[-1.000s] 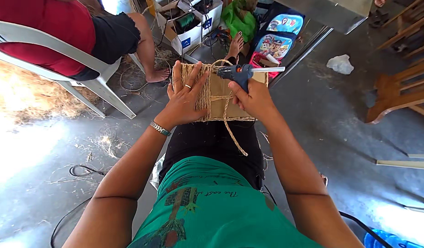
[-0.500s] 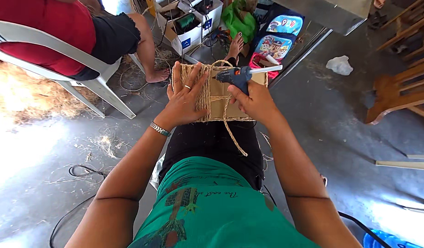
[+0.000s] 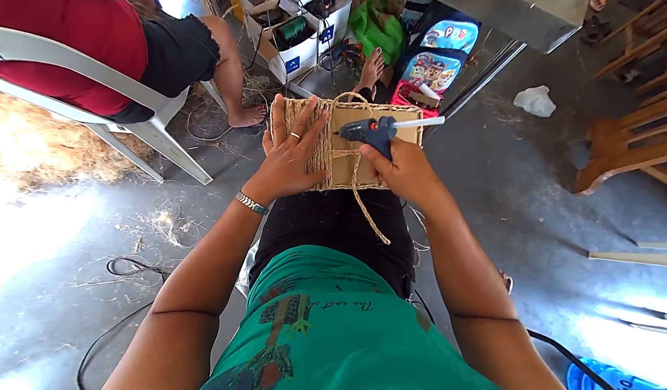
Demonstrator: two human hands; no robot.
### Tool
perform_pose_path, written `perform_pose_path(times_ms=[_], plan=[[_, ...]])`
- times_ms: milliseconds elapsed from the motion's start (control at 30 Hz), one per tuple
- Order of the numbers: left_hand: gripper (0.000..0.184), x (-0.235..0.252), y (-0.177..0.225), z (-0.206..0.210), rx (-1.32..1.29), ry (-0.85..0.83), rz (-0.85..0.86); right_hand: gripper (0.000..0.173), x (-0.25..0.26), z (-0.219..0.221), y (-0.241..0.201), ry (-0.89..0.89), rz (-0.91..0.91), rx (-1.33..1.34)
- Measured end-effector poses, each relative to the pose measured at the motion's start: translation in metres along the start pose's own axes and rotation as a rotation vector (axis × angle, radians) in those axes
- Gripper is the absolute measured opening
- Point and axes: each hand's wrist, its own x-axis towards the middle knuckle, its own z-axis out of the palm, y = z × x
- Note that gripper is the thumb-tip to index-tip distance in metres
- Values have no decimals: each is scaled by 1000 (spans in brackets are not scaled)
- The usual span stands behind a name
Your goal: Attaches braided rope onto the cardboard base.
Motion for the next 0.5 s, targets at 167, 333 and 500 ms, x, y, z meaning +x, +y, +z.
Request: perform_pose_path(times_ms=[167, 333, 500], plan=[[107, 1, 2, 2, -5, 7, 12, 46, -14, -1, 6, -23, 11, -18], [107, -2, 4, 3, 7, 16, 8, 49, 9, -7, 6, 44, -2, -1], [106, 0, -3, 3, -13, 16, 11, 47, -9, 1, 2, -21, 31, -2]])
